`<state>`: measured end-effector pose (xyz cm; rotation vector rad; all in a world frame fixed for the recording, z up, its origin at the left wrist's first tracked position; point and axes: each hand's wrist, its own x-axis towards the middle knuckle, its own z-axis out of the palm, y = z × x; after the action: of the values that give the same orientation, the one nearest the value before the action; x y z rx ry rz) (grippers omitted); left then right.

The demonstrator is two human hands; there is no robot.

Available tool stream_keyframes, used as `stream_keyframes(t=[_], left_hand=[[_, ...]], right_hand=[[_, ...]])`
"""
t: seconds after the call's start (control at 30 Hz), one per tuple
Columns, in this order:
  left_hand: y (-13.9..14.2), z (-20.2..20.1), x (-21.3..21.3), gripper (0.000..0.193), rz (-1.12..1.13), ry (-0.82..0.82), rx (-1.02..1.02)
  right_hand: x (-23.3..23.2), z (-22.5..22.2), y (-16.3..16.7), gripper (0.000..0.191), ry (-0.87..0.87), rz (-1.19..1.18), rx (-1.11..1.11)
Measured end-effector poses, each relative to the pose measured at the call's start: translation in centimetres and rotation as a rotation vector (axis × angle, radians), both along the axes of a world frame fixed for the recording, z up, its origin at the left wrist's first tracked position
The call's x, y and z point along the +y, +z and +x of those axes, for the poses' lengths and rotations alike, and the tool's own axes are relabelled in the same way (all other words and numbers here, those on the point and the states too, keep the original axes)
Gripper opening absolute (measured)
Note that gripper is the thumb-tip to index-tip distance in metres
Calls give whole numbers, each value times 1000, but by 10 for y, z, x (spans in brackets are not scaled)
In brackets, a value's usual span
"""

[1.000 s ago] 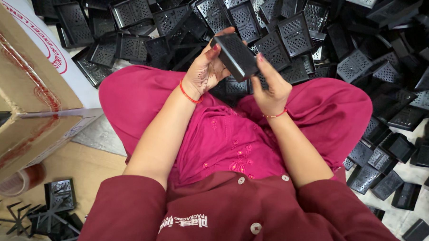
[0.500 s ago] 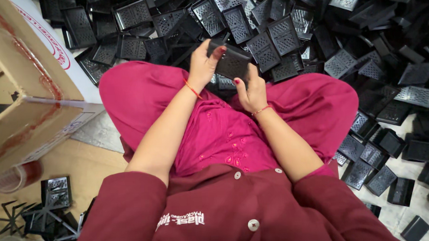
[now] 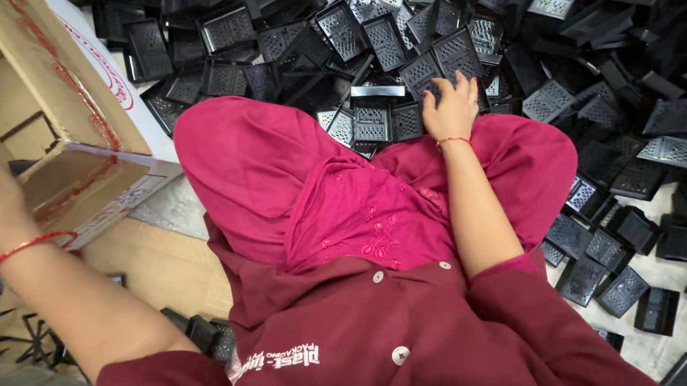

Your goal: The person sits on the floor among a large pile of black plastic components and works on them one at a time, fitting pieces together by hand, checking each part, and placing finished units into a cardboard box beside them.

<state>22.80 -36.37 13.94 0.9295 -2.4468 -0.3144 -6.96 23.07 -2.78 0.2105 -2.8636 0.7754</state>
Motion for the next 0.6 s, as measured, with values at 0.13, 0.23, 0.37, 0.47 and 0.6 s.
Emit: stream_keyframes(t=[0.13, 0.23, 0.37, 0.47, 0.6], left_hand=[[17, -10, 24, 27, 90, -135, -13], [31, -38, 59, 26, -107, -279, 139], [7, -122, 141, 27, 355, -694, 394], [-41, -208, 232, 37, 882, -941, 264], [-99, -257, 327, 61, 1668, -1179, 158]], right_hand=[[1, -11, -16, 41, -11, 127, -56], [8, -13, -19, 40, -37, 80, -83], [9, -9, -13, 34, -98, -146, 148], [4, -1, 1, 27, 30, -369, 203], [-16, 36, 21, 29, 310, -824, -43]])
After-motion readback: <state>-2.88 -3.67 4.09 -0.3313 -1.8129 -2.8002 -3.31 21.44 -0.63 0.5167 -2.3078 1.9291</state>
